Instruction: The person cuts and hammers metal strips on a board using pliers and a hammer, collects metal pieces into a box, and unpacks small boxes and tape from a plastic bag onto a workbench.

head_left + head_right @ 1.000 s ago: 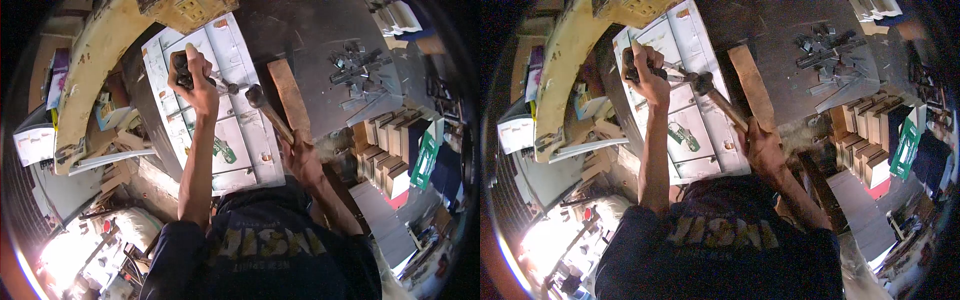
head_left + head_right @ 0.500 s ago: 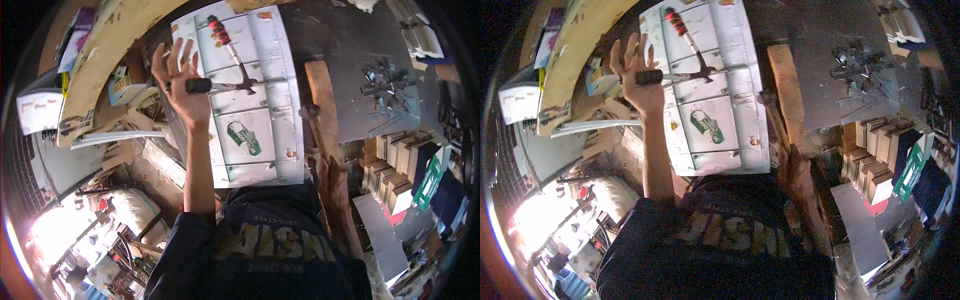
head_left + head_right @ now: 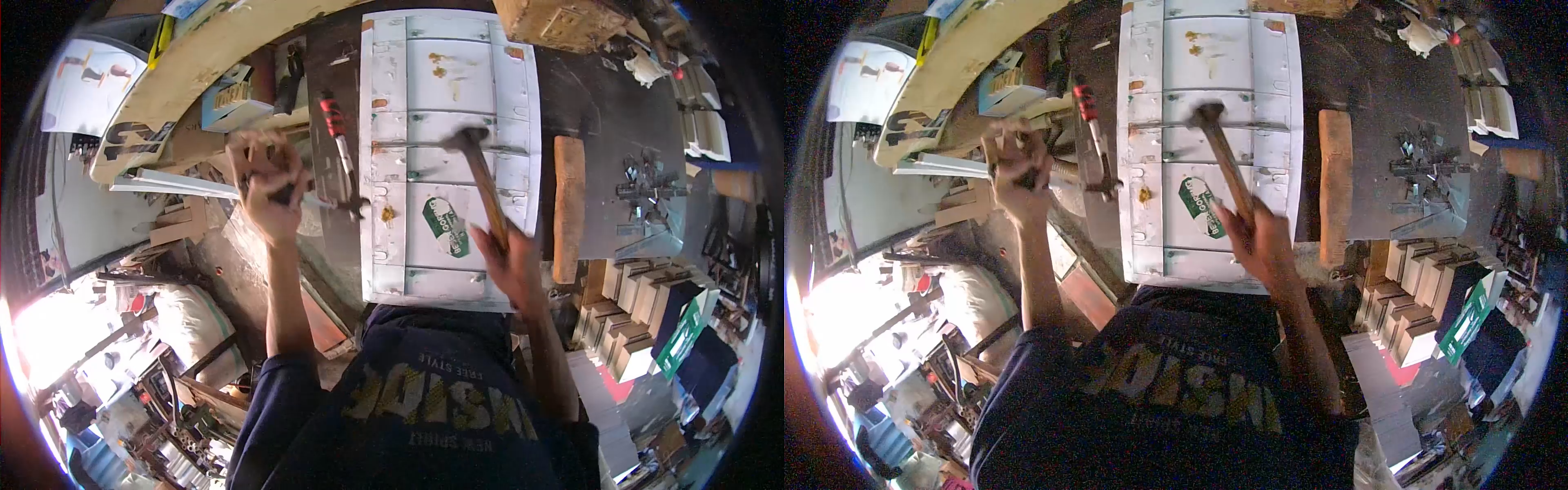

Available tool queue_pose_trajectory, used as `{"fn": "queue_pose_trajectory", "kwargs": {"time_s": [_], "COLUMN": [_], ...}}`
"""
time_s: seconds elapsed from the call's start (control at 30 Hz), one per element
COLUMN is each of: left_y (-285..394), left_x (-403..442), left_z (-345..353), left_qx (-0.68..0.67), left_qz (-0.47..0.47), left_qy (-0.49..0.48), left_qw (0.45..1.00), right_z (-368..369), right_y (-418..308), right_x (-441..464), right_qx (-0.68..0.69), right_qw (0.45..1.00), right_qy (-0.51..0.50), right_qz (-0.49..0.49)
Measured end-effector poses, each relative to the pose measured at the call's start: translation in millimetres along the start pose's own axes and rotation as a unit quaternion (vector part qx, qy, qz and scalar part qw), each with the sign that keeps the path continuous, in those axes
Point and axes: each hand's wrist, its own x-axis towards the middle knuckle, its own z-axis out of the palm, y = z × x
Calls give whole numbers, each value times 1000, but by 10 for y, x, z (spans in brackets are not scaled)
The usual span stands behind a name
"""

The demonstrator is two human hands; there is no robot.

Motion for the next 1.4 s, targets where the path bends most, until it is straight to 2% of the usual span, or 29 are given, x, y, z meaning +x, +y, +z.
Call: {"fn": "queue_pose_trajectory", "kwargs": {"time_s": [0.07, 0.1, 0.17, 0.2, 0.27, 0.3, 0.33, 0.37, 0.4, 0.43, 0.47, 0.53, 0.57, 0.67, 0.7, 0.73, 0.77, 0.8, 0.87, 0.9, 0.93, 1.0, 1.07, 1.1, 1.13, 1.2, 1.23, 1.33, 1.4], "left_y": [69, 119, 210, 198, 143, 89, 31, -168, -362, -340, -491, -811, -787, -766, -794, -804, -845, -890, -933, -939, -951, -958, -981, -985, -986, -928, -999, -1010, -1047], "left_x": [-254, -353, -503, -549, -584, -554, -496, -410, -325, -225, -62, 117, 177, 332, 360, 379, 403, 414, 382, 388, 405, 404, 427, 436, 394, 305, 341, 334, 326], "left_z": [-6, 42, 155, 149, 124, 164, 145, 47, -52, 80, 79, 125, 236, 417, 456, 454, 476, 507, 530, 528, 530, 587, 659, 656, 669, 703, 696, 763, 805], "left_qx": [18, 13, -32, -39, -52, -18, 18, 46, 67, 68, 131, 152, 136, 102, 85, 106, 122, 136, 99, 155, 212, 188, 51, 73, 73, 128, 174, 161, 161], "left_qz": [-26, -25, -35, -33, -59, -64, -88, -42, -35, -85, 2, 29, 1, -26, -25, -35, 19, 74, 46, 81, 117, 127, 105, 63, 62, 34, 105, 92, 108], "left_qy": [24, 26, -24, -16, -56, -26, -22, -48, -74, -78, -127, -153, -167, -199, -209, -212, -210, -207, -199, -205, -208, -224, -254, -256, -260, -216, -218, -226, -225], "left_qw": [999, 999, 999, 999, 995, 997, 996, 997, 994, 991, 983, 976, 977, 974, 974, 971, 970, 966, 974, 963, 948, 948, 960, 962, 961, 968, 955, 956, 955], "right_z": [238, 385, 609, 729, 778, 741, 667, 579, 491, 456, 425, 376, 303, 247, 218, 189, 170, 170, 171, 155, 133, 103, 78, 67, 45, -2, 13, 1, -41], "right_y": [-197, -337, -363, -410, -447, -573, -692, -869, -1050, -1096, -1113, -1171, -1325, -1341, -1385, -1432, -1480, -1442, -1390, -1382, -1373, -1372, -1361, -1338, -1324, -1276, -1213, -1181, -1173], "right_x": [494, 691, 1061, 1162, 1338, 1364, 1396, 1422, 1449, 1516, 1594, 1670, 1643, 1702, 1680, 1674, 1649, 1640, 1670, 1675, 1685, 1645, 1644, 1667, 1677, 1680, 1714, 1767, 1777], "right_qx": [47, 76, 91, 107, 186, 175, 240, 304, 181, 63, -55, -88, -145, -118, -118, -94, -70, -69, -32, -4, -2, -5, 13, 0, -12, -18, 0, -11, 17], "right_qw": [998, 997, 993, 990, 979, 981, 965, 943, 975, 990, 988, 974, 979, 963, 964, 977, 987, 988, 991, 994, 994, 993, 992, 990, 988, 988, 988, 990, 985], "right_qy": [-43, -9, -36, -7, -60, -64, -94, -123, -105, -49, 6, 47, 23, 19, 25, 22, 19, 25, 23, 3, 5, 25, 32, 34, 37, 22, 21, 30, 22], "right_qz": [28, -24, -70, -89, -51, -50, -53, -54, -79, -112, -144, -205, -143, -241, -237, -190, -142, -137, -128, -109, -109, -119, -123, -136, -150, -150, -156, -139, -169]}}
